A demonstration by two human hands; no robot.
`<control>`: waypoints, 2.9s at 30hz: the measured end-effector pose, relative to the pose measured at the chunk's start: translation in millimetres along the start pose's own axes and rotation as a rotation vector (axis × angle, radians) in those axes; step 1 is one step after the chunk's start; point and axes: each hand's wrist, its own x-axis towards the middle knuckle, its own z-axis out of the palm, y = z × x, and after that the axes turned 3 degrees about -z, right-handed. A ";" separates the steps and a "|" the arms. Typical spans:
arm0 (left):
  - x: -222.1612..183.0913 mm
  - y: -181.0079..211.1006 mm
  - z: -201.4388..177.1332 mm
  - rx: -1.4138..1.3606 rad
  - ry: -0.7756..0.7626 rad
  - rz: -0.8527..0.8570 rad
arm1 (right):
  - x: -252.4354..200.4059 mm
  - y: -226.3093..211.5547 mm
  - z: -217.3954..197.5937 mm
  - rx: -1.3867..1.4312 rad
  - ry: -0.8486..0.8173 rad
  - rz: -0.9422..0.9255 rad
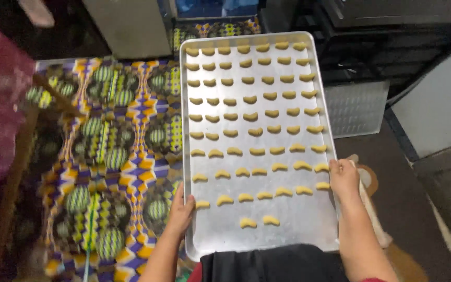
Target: Shaping small pieces of dough into crescent shapes, arranging them on a baking tray, and placing the tray into an industrial oven.
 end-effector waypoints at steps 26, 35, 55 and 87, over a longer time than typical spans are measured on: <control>112.0 21.6 -160.3 0.018 -0.159 -0.061 | -70.5 -137.3 100.1 0.034 0.043 0.258; 259.7 74.1 -280.9 0.177 -0.207 0.077 | -52.2 -276.0 200.8 0.077 0.122 0.260; 555.9 249.6 -198.0 -0.098 -0.430 0.291 | 248.4 -311.2 248.4 0.050 0.297 0.313; 1071.8 546.2 27.7 -0.087 -0.856 0.250 | 665.0 -412.2 338.0 -0.088 0.381 0.589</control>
